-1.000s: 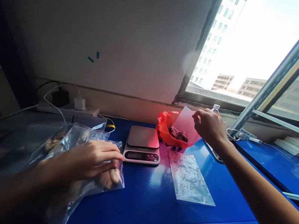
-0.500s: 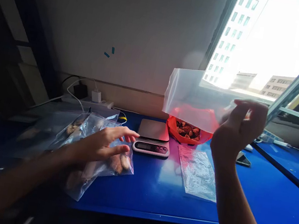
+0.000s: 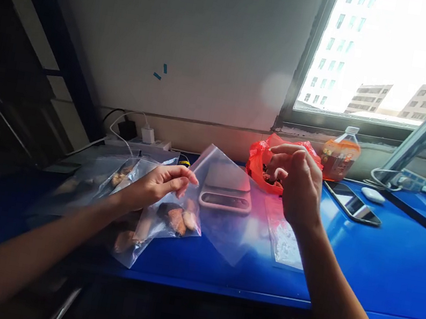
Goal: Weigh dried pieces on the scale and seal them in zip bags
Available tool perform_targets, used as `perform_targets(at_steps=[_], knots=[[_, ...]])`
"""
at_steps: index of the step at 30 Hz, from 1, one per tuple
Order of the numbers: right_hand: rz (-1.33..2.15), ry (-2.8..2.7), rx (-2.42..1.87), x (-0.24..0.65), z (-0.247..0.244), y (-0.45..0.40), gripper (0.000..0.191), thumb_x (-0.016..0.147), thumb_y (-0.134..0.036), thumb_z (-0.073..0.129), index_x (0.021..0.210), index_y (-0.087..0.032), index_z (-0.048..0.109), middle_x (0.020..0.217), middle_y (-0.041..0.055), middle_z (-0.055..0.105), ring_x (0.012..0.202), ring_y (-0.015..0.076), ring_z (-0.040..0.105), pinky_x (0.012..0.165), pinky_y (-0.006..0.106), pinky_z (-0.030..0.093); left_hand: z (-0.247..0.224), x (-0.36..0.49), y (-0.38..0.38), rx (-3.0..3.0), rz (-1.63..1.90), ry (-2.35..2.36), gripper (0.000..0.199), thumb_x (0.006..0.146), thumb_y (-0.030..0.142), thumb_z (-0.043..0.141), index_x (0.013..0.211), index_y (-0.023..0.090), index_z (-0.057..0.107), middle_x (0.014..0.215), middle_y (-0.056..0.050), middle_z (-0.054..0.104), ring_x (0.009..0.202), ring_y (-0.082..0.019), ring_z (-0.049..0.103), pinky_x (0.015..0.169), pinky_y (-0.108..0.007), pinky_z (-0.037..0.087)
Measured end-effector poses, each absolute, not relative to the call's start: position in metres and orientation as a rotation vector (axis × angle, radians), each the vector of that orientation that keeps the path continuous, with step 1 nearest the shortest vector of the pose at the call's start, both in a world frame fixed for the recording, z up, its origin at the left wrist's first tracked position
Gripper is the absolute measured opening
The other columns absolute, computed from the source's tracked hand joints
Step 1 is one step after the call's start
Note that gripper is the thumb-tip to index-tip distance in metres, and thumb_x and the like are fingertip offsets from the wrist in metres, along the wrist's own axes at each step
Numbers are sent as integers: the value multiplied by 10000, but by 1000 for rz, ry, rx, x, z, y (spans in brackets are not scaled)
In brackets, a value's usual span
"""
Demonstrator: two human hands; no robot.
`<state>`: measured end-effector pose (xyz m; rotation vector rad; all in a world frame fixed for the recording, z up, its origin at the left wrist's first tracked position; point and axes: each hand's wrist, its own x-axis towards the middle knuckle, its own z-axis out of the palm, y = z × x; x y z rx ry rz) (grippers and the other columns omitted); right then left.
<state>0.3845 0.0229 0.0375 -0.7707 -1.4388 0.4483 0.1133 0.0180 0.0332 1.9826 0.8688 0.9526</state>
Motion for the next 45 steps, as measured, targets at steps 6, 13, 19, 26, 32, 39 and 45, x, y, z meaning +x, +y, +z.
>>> perform_targets(at_steps=[6,13,19,26,32,39,45], knots=[[887,-1841,-866,370,30,20,339,840,-443,630,1073,-207,560,779,0,578,693,146,544,610,273,432,35,110,17,2040,776,922,302,870,394,570,872,130,715,663,-5,573,590,-116,493,538,-221,360],[924,-2041,-979,353,27,11,352,876,-442,547,665,-160,547,620,-19,441,571,102,388,503,235,266,36,105,21,2106,785,929,313,868,413,574,855,135,716,640,3,552,561,-108,445,504,-222,306],[968,-2119,-951,353,22,15,208,801,-277,522,627,-166,500,582,-37,385,549,90,343,491,231,231,33,106,21,2262,729,944,246,878,363,583,832,149,695,730,-10,653,666,-133,566,604,-229,399],[620,-2181,-814,331,4,13,90,735,-134,489,682,-161,557,624,-17,511,575,90,425,534,214,323,27,115,13,2511,743,900,139,868,259,577,819,157,656,781,-6,675,713,-142,616,671,-244,443],[542,-2112,-765,320,-7,12,158,753,-95,489,877,-166,555,724,-6,562,639,104,493,573,216,383,18,120,12,2674,747,1026,108,860,230,577,836,175,666,812,-4,684,770,-167,616,765,-307,414],[505,-2006,-758,311,-12,3,227,744,-59,464,921,-201,473,766,-11,550,668,118,513,588,230,401,16,125,9,2707,779,1004,166,862,205,550,722,165,630,706,8,624,714,-155,567,755,-304,392],[421,-1985,-763,308,-15,3,292,742,-46,471,987,-205,471,797,-7,590,676,118,552,582,228,407,15,129,7,2536,898,1007,152,855,225,560,745,166,646,727,2,658,701,-150,587,682,-270,407]])
